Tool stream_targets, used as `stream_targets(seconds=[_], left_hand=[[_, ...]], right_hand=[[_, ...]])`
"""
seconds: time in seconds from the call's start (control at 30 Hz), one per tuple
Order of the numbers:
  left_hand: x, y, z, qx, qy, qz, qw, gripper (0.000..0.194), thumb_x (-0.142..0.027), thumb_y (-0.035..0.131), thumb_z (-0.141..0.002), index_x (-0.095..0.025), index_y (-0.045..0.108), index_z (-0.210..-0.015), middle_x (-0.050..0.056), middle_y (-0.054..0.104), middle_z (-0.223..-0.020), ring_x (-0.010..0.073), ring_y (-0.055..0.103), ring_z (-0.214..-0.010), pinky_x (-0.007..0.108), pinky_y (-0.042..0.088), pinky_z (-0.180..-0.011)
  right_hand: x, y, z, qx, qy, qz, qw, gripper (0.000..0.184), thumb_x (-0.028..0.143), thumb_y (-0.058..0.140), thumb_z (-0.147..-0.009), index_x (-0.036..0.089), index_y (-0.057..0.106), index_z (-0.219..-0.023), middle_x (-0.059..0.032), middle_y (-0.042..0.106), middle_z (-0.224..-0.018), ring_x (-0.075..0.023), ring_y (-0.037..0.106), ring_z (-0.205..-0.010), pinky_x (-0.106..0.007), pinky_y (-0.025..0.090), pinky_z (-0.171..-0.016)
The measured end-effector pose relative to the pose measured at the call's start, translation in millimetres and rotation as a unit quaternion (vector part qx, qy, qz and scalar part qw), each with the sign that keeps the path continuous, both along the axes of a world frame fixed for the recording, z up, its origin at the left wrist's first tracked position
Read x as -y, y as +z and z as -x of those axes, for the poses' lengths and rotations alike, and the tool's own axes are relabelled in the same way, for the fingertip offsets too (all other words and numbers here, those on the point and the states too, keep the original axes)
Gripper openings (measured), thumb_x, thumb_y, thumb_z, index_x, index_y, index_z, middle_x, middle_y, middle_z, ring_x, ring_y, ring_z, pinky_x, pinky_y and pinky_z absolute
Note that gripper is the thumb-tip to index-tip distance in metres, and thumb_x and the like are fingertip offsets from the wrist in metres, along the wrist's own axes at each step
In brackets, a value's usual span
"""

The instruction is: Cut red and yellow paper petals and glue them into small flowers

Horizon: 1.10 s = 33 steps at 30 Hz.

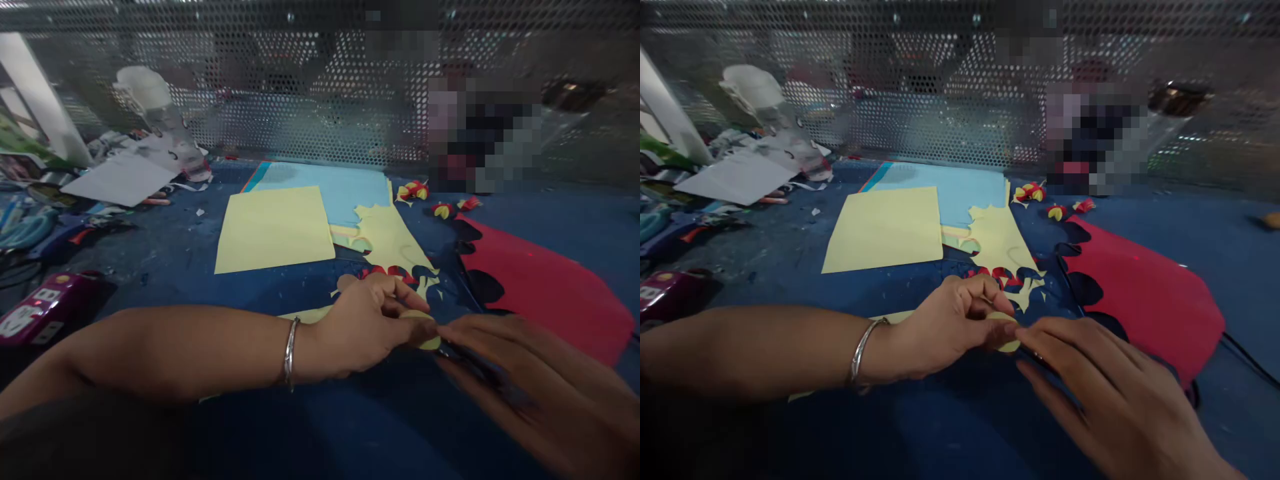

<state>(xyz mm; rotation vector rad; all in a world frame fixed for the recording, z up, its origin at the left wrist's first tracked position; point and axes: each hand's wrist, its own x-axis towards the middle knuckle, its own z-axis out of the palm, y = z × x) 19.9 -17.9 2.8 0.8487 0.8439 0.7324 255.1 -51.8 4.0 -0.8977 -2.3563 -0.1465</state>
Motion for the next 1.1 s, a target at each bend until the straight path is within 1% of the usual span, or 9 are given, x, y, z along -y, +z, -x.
stream_targets(seconds=[0.1,0.17,0.27,0.37,0.47,0.67,0.73,0.9,1.1], left_hand=[[6,-8.6,2,0.019,0.001,0.006,1.0,0.038,-0.032,0.097,-0.068,-0.017,0.066,-0.084,-0.004,0.066,-0.068,0.0089,0.058,-0.064,0.025,0.046,-0.067],[7,-11.3,3,0.026,-0.003,0.013,1.0,0.032,-0.033,0.094,-0.073,-0.016,0.069,-0.083,-0.002,0.069,-0.071,0.0091,0.06,-0.066,0.024,0.046,-0.066],[5,-9.0,3,0.013,-0.012,0.007,1.0,0.023,-0.032,0.088,-0.081,-0.016,0.072,-0.084,-0.002,0.069,-0.072,0.0094,0.063,-0.068,0.023,0.049,-0.066],[3,-2.8,5,0.02,-0.022,0.004,1.0,0.015,-0.029,0.081,-0.089,-0.015,0.076,-0.089,-0.001,0.069,-0.074,0.0091,0.065,-0.071,0.022,0.051,-0.069],[4,1.0,6,0.045,-0.027,0.025,0.998,0.011,-0.023,0.082,-0.087,-0.013,0.077,-0.091,0.0,0.071,-0.077,0.0082,0.066,-0.075,0.02,0.053,-0.074],[5,-2.5,6,0.031,-0.032,0.068,0.997,0.01,-0.023,0.078,-0.091,-0.013,0.08,-0.093,0.002,0.076,-0.083,0.0099,0.072,-0.078,0.024,0.057,-0.082],[5,-3.4,7,0.023,-0.037,0.044,0.998,0.014,-0.027,0.077,-0.092,-0.013,0.08,-0.094,0.003,0.077,-0.088,0.01,0.071,-0.081,0.024,0.055,-0.082],[6,-7.3,9,-0.009,-0.068,-0.071,0.995,0.025,-0.024,0.088,-0.079,-0.014,0.081,-0.101,-0.001,0.074,-0.086,0.0066,0.062,-0.077,0.019,0.047,-0.076],[5,-11.9,10,-0.045,-0.075,-0.073,0.993,0.019,-0.027,0.075,-0.091,-0.013,0.08,-0.104,0.002,0.075,-0.086,0.0088,0.066,-0.079,0.021,0.051,-0.078]], right_hand=[[-14,0.9,15,0.055,0.04,-0.011,0.998,0.017,0.022,0.056,-0.107,0.022,0.07,-0.117,-0.0062,0.075,-0.098,-0.0185,0.073,-0.08,-0.034,0.062,-0.076],[-16,1.1,18,0.056,0.054,-0.016,0.997,0.016,0.017,0.057,-0.106,0.022,0.068,-0.116,-0.0057,0.074,-0.096,-0.0175,0.072,-0.08,-0.033,0.062,-0.075],[-16,1.9,20,0.037,0.068,-0.004,0.997,0.017,0.013,0.061,-0.102,0.024,0.068,-0.113,-0.0034,0.073,-0.094,-0.0159,0.071,-0.077,-0.03,0.062,-0.072],[-14,2.9,22,0.012,0.061,0.02,0.998,0.016,0.012,0.061,-0.101,0.024,0.068,-0.109,-0.003,0.074,-0.092,-0.0163,0.072,-0.077,-0.03,0.063,-0.073],[-14,2.4,25,-0.022,0.046,0.052,0.997,0.013,0.012,0.062,-0.1,0.022,0.066,-0.107,-0.0042,0.073,-0.093,-0.0167,0.073,-0.08,-0.029,0.062,-0.074],[-16,-0.7,29,-0.082,0.016,0.127,0.988,0.011,0.012,0.062,-0.099,0.022,0.063,-0.096,-0.0024,0.069,-0.088,-0.0143,0.069,-0.074,-0.026,0.058,-0.067],[-16,-1.5,30,-0.103,0.015,0.147,0.984,0.012,0.012,0.062,-0.099,0.023,0.062,-0.095,-0.0016,0.068,-0.085,-0.0139,0.067,-0.071,-0.026,0.055,-0.064],[-16,-3.9,32,-0.135,0.006,0.17,0.976,0.012,0.012,0.064,-0.097,0.022,0.062,-0.091,-0.0012,0.066,-0.081,-0.0138,0.064,-0.069,-0.026,0.052,-0.061],[-14,-4.4,34,-0.13,-0.001,0.171,0.977,0.014,0.011,0.063,-0.098,0.022,0.061,-0.09,-0.0007,0.065,-0.081,-0.0121,0.061,-0.066,-0.025,0.05,-0.059]])
